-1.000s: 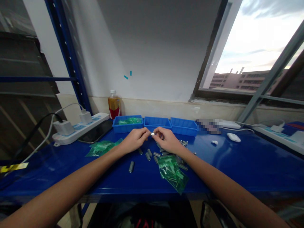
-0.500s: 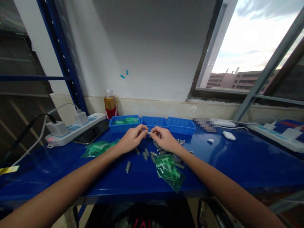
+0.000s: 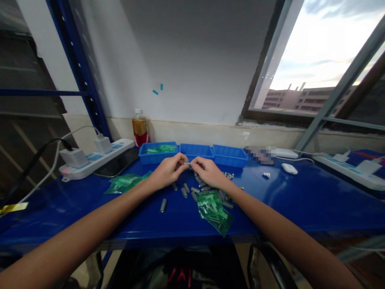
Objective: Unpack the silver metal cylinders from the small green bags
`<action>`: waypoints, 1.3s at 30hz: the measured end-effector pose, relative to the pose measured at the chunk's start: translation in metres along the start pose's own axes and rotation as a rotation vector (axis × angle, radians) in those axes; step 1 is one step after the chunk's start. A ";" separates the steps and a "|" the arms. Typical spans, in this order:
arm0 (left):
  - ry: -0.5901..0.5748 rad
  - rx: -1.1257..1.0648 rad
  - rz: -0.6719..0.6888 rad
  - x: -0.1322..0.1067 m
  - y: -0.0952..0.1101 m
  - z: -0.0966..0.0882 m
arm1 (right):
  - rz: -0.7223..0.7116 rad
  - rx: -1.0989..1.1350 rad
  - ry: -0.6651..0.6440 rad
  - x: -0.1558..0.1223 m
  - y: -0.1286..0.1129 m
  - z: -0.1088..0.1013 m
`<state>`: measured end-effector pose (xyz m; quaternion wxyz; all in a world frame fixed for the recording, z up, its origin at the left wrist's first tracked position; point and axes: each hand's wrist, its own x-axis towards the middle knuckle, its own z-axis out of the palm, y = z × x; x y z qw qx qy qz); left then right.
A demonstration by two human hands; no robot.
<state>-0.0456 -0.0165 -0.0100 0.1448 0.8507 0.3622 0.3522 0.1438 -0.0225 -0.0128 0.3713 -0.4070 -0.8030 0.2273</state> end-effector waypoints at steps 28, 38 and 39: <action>-0.114 0.134 0.058 -0.002 -0.006 0.001 | -0.084 -0.154 0.156 0.003 0.002 -0.013; -0.244 0.184 0.117 -0.006 -0.011 0.007 | -0.062 -0.472 0.376 0.011 0.053 -0.043; -0.255 0.184 0.120 -0.006 -0.011 0.007 | -0.055 -0.488 0.383 0.011 0.057 -0.044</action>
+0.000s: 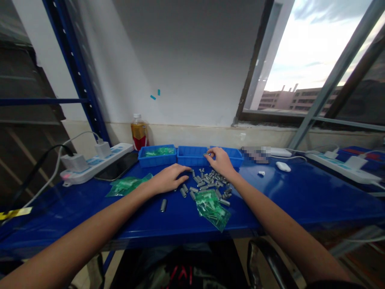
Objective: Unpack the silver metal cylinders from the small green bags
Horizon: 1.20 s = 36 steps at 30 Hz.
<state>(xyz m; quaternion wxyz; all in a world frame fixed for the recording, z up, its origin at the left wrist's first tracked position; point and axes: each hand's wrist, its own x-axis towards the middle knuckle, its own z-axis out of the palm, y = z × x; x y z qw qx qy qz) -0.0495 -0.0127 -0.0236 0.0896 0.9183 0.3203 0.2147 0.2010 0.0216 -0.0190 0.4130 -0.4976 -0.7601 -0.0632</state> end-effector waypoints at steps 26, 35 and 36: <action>0.002 0.272 -0.237 0.002 -0.001 -0.007 | 0.005 -0.099 -0.020 -0.001 0.010 0.009; 0.011 0.286 -0.322 0.004 -0.010 -0.003 | 0.001 -0.087 -0.008 -0.002 0.009 0.010; 0.012 0.306 -0.328 0.004 -0.009 -0.003 | -0.004 -0.080 0.000 -0.002 0.007 0.009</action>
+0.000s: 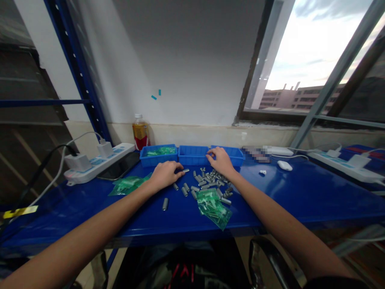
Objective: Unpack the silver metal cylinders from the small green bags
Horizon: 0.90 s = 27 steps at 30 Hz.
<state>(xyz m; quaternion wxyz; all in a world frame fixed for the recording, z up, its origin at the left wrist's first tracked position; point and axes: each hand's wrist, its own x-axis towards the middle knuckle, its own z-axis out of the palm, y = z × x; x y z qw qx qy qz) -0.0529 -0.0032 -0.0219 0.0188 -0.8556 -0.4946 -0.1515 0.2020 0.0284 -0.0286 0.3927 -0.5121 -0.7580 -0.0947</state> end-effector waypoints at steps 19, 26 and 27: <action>0.306 -0.182 0.233 -0.001 0.007 -0.009 | -0.180 0.274 -0.322 -0.013 -0.060 -0.005; 0.296 -0.227 0.290 -0.003 0.007 -0.008 | -0.092 0.365 -0.326 -0.013 -0.064 -0.010; 0.291 -0.230 0.288 -0.003 0.008 -0.008 | -0.100 0.368 -0.319 -0.013 -0.064 -0.009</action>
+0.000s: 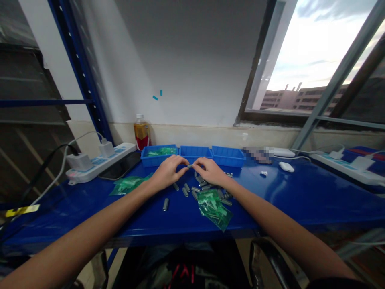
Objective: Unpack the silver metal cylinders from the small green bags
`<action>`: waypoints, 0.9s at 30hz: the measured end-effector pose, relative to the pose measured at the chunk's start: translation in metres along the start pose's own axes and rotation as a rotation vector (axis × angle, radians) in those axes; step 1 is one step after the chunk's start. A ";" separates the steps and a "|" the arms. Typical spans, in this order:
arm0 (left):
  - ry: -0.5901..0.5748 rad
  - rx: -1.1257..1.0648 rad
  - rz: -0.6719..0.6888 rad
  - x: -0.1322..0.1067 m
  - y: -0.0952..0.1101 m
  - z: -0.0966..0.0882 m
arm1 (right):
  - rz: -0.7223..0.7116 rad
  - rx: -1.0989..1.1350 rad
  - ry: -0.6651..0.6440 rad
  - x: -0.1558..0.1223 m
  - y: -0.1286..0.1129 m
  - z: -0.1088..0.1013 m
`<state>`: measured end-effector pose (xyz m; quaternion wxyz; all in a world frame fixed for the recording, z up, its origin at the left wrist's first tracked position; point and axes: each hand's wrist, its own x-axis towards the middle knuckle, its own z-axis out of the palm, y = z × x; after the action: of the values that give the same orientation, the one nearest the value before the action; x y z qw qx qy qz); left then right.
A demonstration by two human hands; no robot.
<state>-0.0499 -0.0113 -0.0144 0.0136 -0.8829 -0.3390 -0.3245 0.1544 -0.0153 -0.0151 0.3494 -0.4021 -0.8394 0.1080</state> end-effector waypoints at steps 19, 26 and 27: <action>-0.122 0.005 -0.077 0.000 0.003 -0.001 | -0.093 -0.087 0.020 -0.001 0.004 0.003; -0.088 -0.041 -0.091 -0.001 0.002 0.000 | -0.142 -0.109 0.003 -0.002 0.000 0.002; -0.098 -0.046 -0.094 -0.001 0.003 0.000 | -0.154 -0.112 0.016 -0.002 0.000 0.002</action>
<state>-0.0490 -0.0140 -0.0143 -0.0384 -0.8809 -0.3728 -0.2890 0.1538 -0.0169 -0.0179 0.3404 -0.3562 -0.8697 0.0307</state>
